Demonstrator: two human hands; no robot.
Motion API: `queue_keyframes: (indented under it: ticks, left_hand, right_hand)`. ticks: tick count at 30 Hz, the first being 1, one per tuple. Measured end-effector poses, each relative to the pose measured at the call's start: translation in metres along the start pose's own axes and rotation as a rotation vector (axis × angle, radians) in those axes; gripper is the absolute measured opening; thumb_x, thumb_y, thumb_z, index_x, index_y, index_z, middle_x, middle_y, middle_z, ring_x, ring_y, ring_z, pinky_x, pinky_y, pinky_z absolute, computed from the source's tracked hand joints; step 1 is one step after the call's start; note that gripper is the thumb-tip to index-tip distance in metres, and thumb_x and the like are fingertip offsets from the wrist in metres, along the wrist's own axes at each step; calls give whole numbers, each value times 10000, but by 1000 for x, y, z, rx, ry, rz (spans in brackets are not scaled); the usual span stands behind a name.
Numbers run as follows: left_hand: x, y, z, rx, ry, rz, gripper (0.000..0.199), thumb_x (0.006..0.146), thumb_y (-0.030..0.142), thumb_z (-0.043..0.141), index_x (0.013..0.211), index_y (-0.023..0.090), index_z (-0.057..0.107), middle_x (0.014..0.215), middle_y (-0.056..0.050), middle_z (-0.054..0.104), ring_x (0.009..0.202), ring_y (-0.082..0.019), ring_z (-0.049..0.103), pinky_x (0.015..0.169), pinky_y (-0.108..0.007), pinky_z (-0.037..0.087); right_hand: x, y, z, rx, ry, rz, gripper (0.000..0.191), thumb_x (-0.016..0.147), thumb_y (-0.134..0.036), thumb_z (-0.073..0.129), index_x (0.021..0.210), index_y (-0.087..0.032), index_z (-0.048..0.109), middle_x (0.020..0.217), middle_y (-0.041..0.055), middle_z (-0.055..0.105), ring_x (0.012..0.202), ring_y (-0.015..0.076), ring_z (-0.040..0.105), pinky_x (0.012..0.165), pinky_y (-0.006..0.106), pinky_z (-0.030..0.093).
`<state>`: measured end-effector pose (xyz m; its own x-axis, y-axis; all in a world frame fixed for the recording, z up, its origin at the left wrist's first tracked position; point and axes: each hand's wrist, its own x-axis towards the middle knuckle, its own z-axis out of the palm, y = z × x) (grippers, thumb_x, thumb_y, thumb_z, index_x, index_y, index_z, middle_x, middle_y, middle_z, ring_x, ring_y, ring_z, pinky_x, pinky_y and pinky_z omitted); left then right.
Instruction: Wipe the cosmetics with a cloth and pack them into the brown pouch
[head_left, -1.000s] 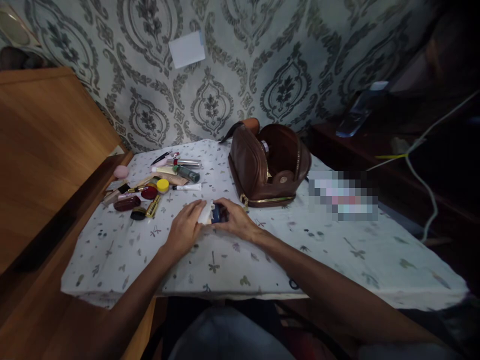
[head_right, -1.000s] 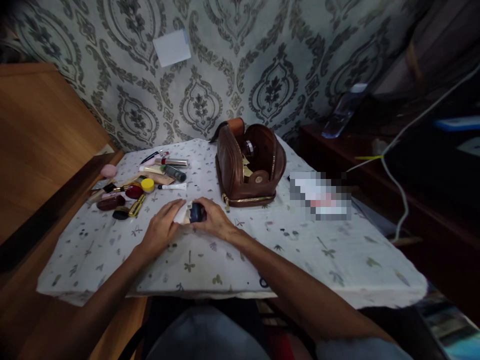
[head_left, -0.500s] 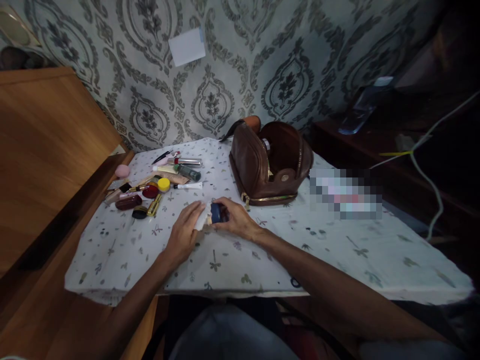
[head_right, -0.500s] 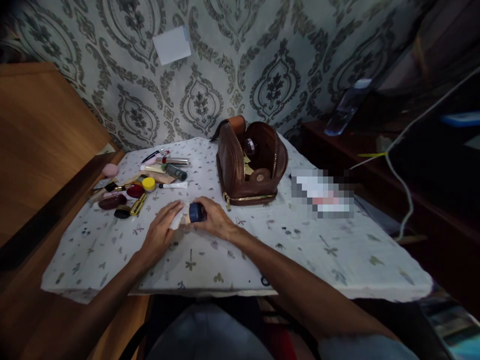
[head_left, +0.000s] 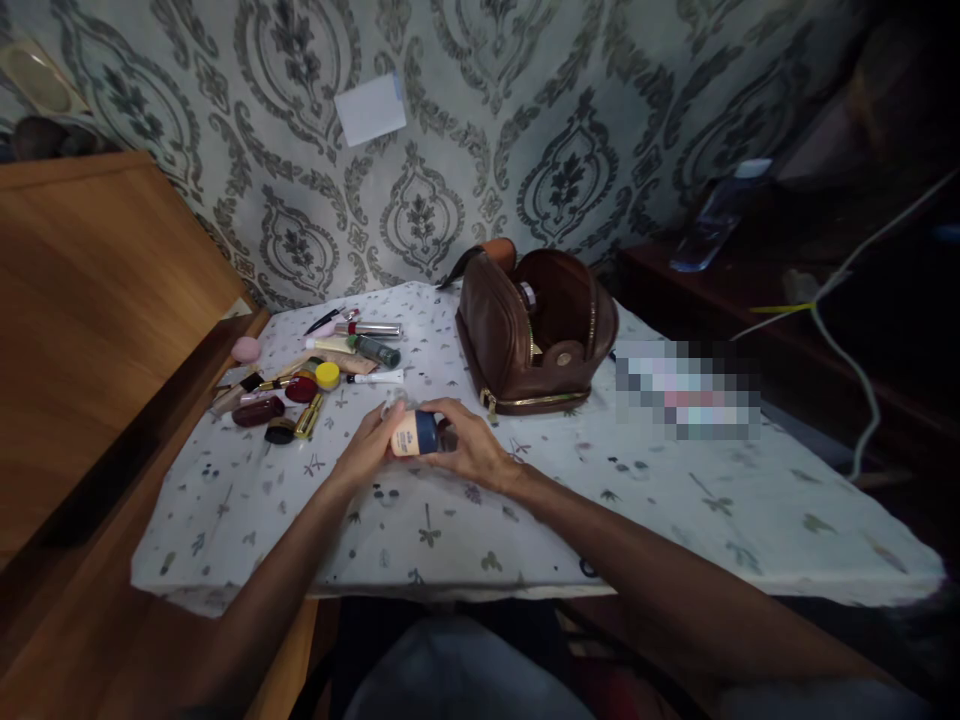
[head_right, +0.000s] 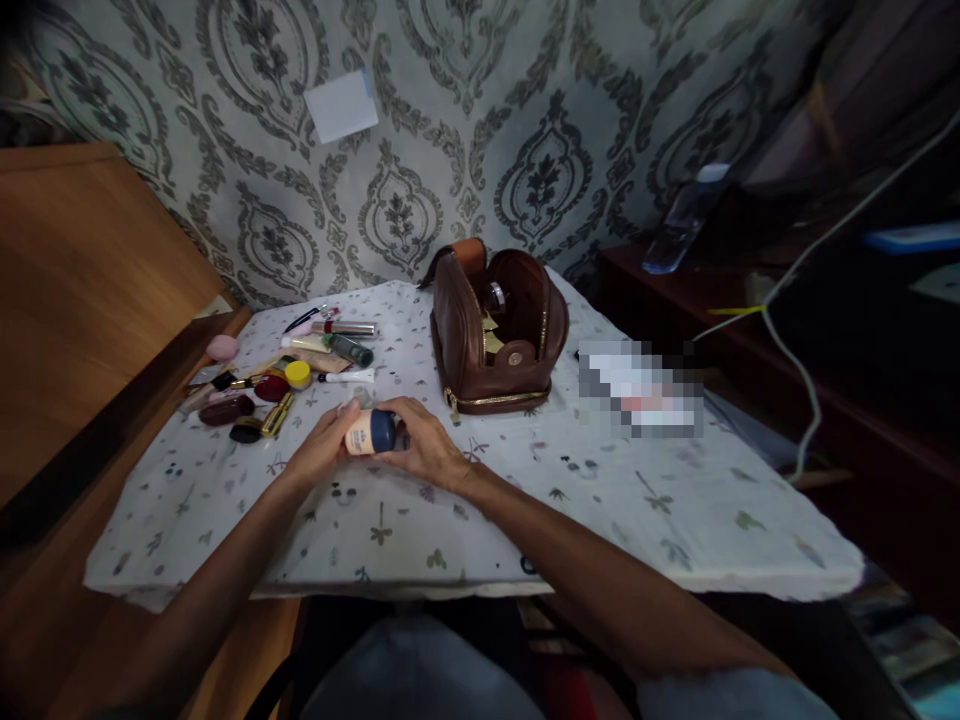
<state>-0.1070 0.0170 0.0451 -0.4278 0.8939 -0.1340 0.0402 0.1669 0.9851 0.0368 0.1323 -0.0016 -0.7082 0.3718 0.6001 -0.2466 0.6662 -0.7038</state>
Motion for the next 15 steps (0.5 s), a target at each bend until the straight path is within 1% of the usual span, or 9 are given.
queue_keyframes:
  ticks: [3, 5, 7, 8, 10, 12, 13, 15]
  left_hand:
    - [1, -2, 3, -151, -59, -146, 557, 785, 677, 616, 927, 139, 634, 738, -45, 644, 610, -165, 620, 445, -235, 469]
    - [1, -2, 3, -175, -95, -186, 557, 771, 669, 634, 933, 136, 644, 717, -50, 653, 583, -168, 629, 398, -216, 432]
    - [0, -2, 1, -172, -121, -208, 554, 768, 665, 635, 909, 129, 642, 686, -49, 645, 554, -164, 626, 373, -203, 396]
    - [-1, -2, -1, -162, -119, -210, 552, 765, 663, 638, 893, 126, 637, 673, -46, 638, 544, -160, 620, 372, -199, 386]
    - [-3, -3, -4, -120, -57, -184, 543, 753, 652, 655, 885, 125, 621, 666, -31, 622, 537, -143, 600, 394, -199, 395]
    - [-6, -3, -7, -22, 33, -118, 537, 744, 620, 684, 949, 129, 612, 704, -19, 627, 558, -129, 587, 453, -207, 437]
    - [-7, -3, -7, 47, 62, -69, 542, 746, 595, 697, 1015, 133, 606, 750, -22, 645, 584, -128, 595, 495, -212, 462]
    - [-10, -2, -7, 180, 83, 1, 617, 738, 553, 727, 1184, 159, 564, 922, -51, 687, 716, -161, 648, 579, -229, 511]
  right_hand:
    - [0, 0, 0, -92, 24, -92, 500, 808, -383, 748, 1228, -201, 546, 1145, 121, 627, 1084, 265, 596, 903, 428, 532]
    - [0, -1, 0, -121, 13, -129, 478, 835, -399, 719, 1237, -206, 544, 1164, 129, 623, 1125, 276, 583, 963, 458, 503]
    - [1, -1, -1, -111, -13, -129, 481, 842, -414, 709, 1243, -206, 542, 1189, 136, 614, 1160, 280, 565, 993, 465, 482]
    - [1, -2, -2, -92, -28, -109, 509, 831, -427, 718, 1251, -203, 538, 1206, 139, 605, 1167, 279, 560, 992, 457, 480]
    - [1, -3, -3, -42, -53, -14, 613, 789, -462, 752, 1289, -197, 515, 1228, 138, 588, 1137, 266, 570, 956, 422, 496]
    - [2, -5, -4, 22, -83, 121, 683, 769, -492, 758, 1323, -193, 493, 1180, 111, 605, 1022, 227, 607, 873, 366, 519]
    - [3, -5, -4, 58, -95, 184, 663, 782, -497, 741, 1317, -190, 499, 1121, 87, 624, 946, 201, 617, 828, 337, 523]
    - [4, -4, -3, 137, -117, 258, 490, 849, -489, 667, 1217, -179, 573, 973, 36, 648, 823, 155, 610, 757, 284, 512]
